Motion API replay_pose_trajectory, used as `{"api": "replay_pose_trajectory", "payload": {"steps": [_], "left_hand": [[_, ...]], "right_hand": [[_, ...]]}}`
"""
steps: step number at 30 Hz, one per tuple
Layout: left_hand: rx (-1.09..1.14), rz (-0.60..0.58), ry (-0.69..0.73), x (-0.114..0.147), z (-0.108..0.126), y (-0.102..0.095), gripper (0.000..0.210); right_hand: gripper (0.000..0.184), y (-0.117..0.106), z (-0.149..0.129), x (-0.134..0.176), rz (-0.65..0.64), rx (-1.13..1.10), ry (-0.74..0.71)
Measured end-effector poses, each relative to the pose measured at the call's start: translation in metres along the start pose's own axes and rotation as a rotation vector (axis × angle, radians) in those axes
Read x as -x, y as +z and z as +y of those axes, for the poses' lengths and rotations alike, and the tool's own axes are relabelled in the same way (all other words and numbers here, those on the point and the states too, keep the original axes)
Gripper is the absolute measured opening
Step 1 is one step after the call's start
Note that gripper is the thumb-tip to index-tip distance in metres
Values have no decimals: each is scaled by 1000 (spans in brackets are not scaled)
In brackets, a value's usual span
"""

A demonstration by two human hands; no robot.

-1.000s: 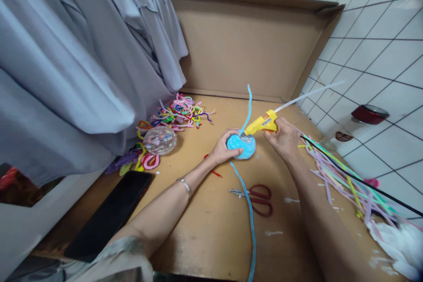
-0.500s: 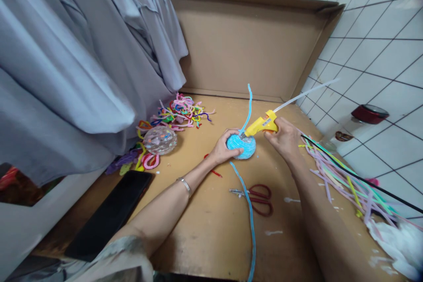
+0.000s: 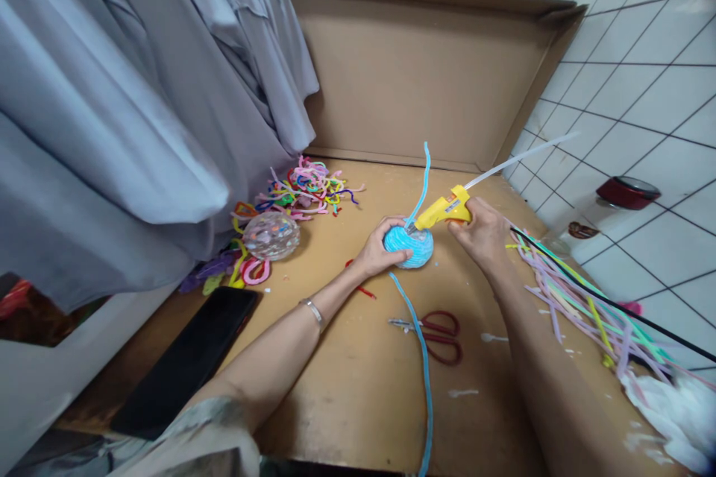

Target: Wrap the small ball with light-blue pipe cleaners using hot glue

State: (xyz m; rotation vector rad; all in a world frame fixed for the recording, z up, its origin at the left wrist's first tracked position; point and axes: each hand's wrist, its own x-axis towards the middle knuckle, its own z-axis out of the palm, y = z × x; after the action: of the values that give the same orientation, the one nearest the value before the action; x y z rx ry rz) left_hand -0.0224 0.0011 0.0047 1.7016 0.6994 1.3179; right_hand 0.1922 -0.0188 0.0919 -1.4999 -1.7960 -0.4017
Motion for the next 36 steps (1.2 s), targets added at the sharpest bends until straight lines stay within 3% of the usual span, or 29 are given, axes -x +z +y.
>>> {"api": "replay_pose_trajectory", "payload": {"steps": [21,28,36], "left_hand": [[-3,9,-13,-1,1,0,60],[-7,16,-26,0,-1,-1,60],[-12,20,30,-2,-5,0,59]], "right_hand": [[13,9,5,-1,9,-27,78],[26,27,26,4,94,37,365],[42,46,37,30,-236,232,435]]}}
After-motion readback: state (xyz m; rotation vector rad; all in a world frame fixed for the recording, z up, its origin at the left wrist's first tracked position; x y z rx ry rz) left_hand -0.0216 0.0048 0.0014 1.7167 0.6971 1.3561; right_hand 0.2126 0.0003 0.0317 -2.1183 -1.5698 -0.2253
